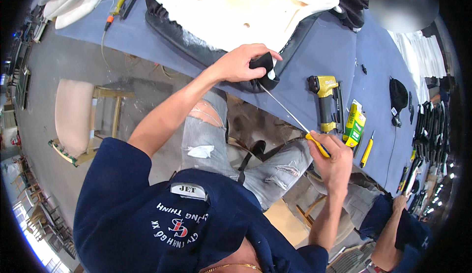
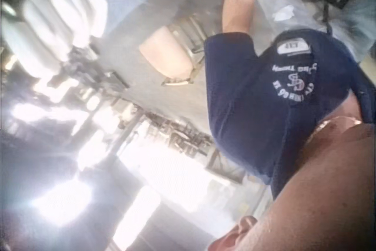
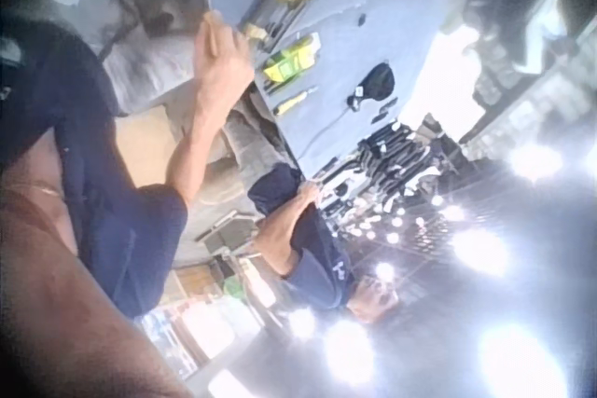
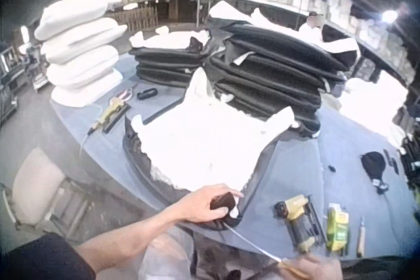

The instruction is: The person staples black fabric onto a white foam seat base using a pneumatic staple gun and a screwdriver. They repeatedly pull the fabric taut, staple along the edges, and adjust the material to fit the contours of the seat.

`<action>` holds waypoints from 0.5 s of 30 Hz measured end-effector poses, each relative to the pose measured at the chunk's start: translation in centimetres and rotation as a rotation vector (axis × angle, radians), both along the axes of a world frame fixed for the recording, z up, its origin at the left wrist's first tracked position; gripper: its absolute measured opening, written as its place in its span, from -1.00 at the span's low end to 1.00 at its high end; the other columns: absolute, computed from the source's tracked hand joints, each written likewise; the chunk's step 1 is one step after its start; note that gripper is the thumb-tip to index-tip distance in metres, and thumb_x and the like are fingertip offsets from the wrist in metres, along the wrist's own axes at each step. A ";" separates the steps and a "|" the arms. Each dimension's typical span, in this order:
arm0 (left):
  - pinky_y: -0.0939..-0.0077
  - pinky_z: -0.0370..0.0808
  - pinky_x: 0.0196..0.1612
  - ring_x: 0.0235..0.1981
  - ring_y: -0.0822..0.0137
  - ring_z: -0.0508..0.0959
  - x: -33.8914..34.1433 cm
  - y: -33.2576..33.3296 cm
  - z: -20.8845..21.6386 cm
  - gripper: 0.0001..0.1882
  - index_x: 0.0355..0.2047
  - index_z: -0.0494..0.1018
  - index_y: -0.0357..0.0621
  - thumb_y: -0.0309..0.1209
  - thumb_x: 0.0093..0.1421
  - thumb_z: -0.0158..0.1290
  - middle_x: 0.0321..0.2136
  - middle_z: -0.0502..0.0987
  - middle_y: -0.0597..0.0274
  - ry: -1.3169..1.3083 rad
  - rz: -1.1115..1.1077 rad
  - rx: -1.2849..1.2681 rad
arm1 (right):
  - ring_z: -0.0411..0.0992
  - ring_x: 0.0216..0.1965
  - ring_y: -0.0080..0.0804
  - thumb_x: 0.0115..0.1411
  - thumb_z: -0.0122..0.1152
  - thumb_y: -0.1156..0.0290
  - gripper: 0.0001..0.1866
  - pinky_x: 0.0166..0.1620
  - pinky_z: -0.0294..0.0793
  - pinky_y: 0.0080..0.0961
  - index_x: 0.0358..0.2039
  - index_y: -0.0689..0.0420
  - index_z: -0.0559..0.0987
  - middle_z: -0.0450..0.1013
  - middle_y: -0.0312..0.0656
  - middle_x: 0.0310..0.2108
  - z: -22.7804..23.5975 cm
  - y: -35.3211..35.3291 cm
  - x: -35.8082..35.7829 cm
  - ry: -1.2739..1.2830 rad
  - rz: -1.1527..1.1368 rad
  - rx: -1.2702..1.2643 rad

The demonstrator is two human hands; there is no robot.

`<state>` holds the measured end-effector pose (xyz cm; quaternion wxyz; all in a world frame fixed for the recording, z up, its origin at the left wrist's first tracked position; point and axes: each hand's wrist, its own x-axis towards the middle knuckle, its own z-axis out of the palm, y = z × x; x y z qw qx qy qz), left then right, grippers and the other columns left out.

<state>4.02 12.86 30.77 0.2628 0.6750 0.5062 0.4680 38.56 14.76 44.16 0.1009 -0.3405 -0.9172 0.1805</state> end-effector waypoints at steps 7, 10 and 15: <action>0.29 0.46 0.05 -0.12 0.11 0.56 -0.1 -0.5 0.6 -0.47 0.08 0.54 -0.16 -0.26 0.08 0.15 -0.13 0.60 0.08 0.110 0.002 0.047 | 0.58 -0.22 -0.57 0.21 0.47 0.48 -0.74 -0.11 0.55 -0.55 -0.09 0.26 0.73 0.70 -0.14 -0.21 -13.4 -5.7 3.4 0.466 -0.408 -0.536; 0.25 0.46 0.12 -0.03 0.05 0.58 -0.5 -0.9 1.1 -0.49 0.07 0.54 -0.12 -0.29 0.08 0.15 -0.11 0.61 0.04 0.093 0.030 0.084 | 0.56 -0.23 -0.59 0.23 0.46 0.46 -0.71 -0.12 0.52 -0.58 -0.05 0.24 0.72 0.69 -0.16 -0.23 -15.2 -7.9 2.5 0.435 -0.604 -0.737; 0.23 0.43 0.18 0.04 0.10 0.57 0.4 0.1 0.8 -0.52 0.07 0.53 -0.19 -0.18 0.23 0.19 -0.05 0.59 0.02 0.199 0.046 0.086 | 0.64 -0.10 -0.20 0.18 0.43 0.45 -0.71 0.02 0.58 -0.37 -0.07 0.19 0.71 0.65 -0.05 -0.08 -8.6 -5.6 3.7 0.408 -0.214 -0.294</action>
